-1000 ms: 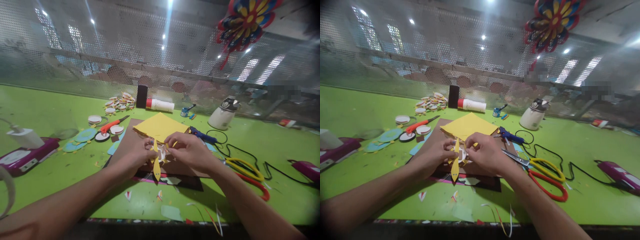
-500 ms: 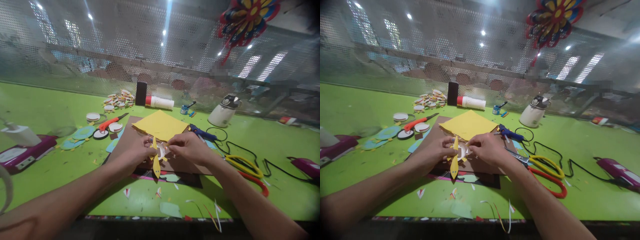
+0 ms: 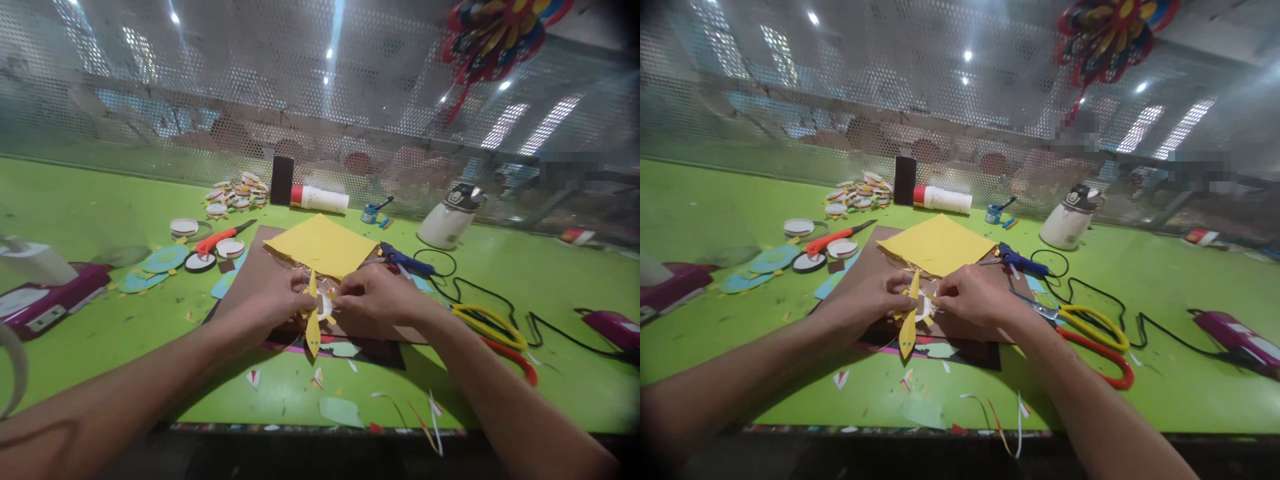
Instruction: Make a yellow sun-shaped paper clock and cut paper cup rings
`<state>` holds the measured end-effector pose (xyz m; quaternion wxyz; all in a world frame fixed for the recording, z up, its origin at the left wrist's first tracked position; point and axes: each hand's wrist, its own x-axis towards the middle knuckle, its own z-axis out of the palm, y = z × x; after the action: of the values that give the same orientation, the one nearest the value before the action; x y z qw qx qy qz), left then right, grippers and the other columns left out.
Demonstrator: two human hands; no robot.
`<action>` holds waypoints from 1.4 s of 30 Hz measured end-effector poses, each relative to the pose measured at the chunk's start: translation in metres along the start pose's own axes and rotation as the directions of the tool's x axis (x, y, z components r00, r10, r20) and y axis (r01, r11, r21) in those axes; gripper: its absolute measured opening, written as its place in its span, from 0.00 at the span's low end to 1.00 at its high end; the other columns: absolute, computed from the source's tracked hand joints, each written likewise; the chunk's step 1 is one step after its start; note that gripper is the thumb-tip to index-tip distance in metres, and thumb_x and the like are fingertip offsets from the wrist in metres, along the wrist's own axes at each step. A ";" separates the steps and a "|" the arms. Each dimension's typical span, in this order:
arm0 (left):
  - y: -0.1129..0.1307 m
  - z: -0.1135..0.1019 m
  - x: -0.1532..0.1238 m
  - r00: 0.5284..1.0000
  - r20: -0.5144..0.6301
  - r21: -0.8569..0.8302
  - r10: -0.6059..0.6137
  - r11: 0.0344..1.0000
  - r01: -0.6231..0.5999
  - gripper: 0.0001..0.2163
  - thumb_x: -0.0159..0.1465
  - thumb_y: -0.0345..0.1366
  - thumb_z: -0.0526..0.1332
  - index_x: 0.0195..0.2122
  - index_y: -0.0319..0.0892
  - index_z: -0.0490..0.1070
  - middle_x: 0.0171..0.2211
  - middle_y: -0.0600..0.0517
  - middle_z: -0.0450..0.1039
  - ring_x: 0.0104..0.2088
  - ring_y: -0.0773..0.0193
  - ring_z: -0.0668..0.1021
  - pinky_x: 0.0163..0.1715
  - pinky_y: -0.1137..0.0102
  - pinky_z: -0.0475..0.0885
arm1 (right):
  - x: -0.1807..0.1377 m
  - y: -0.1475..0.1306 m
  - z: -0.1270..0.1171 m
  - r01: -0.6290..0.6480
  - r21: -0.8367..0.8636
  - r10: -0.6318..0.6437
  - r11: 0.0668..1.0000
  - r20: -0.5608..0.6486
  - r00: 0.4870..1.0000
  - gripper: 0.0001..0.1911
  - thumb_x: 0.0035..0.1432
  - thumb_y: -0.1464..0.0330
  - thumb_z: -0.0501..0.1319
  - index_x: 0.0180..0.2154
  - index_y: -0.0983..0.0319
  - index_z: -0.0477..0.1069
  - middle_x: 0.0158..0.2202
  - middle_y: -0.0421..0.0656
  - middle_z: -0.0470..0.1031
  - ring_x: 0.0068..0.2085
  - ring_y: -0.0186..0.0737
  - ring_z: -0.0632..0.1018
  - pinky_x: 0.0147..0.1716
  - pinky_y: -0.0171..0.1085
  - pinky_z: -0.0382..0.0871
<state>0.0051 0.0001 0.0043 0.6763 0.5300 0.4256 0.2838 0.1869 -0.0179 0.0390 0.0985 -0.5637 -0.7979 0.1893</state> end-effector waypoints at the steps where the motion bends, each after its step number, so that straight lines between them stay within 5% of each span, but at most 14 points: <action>1: 0.000 0.001 0.000 1.000 -0.010 0.016 0.010 1.000 -0.010 0.14 0.51 0.27 0.64 0.40 0.38 0.70 0.28 0.51 0.73 0.25 0.64 0.76 0.26 0.71 0.70 | 0.000 0.000 -0.001 -0.015 0.029 0.014 0.999 0.028 1.000 0.10 0.56 0.69 0.60 0.30 0.65 0.79 0.27 0.42 0.80 0.28 0.34 0.74 0.26 0.31 0.61; 7: -0.001 0.001 0.000 0.996 -0.023 0.162 0.089 0.983 -0.084 0.13 0.48 0.25 0.61 0.37 0.36 0.74 0.29 0.49 0.75 0.26 0.65 0.73 0.24 0.72 0.66 | 0.004 0.006 0.001 -0.147 0.298 0.087 0.943 0.204 0.975 0.08 0.52 0.71 0.59 0.21 0.63 0.70 0.18 0.36 0.69 0.21 0.30 0.71 0.21 0.30 0.60; 12: 0.001 0.002 -0.001 0.988 -0.001 0.237 0.153 0.960 -0.148 0.13 0.46 0.24 0.60 0.33 0.36 0.75 0.30 0.47 0.76 0.31 0.61 0.74 0.28 0.71 0.67 | 0.008 0.009 0.005 -0.150 0.338 0.071 0.929 0.235 0.969 0.08 0.50 0.74 0.58 0.20 0.62 0.66 0.18 0.35 0.67 0.20 0.29 0.69 0.20 0.29 0.61; 26: -0.007 0.000 0.005 0.968 0.047 0.354 0.247 0.902 -0.247 0.14 0.47 0.26 0.62 0.37 0.37 0.73 0.33 0.48 0.77 0.35 0.57 0.78 0.31 0.69 0.70 | 0.009 -0.002 0.003 -0.132 0.133 0.104 0.982 0.200 0.974 0.08 0.47 0.69 0.61 0.19 0.63 0.66 0.16 0.35 0.63 0.21 0.29 0.63 0.19 0.31 0.50; 42: -0.012 0.002 0.005 0.977 0.047 0.290 0.209 0.933 -0.213 0.15 0.47 0.29 0.64 0.37 0.40 0.67 0.30 0.51 0.75 0.31 0.60 0.77 0.26 0.71 0.69 | 0.010 -0.004 0.008 -0.139 -0.023 0.141 0.990 0.123 0.982 0.07 0.45 0.68 0.61 0.19 0.62 0.68 0.17 0.35 0.63 0.22 0.30 0.62 0.21 0.33 0.49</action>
<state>0.0081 -0.0001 -0.0084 0.5591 0.6692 0.3984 0.2845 0.1771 -0.0109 0.0322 0.0310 -0.6064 -0.7621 0.2246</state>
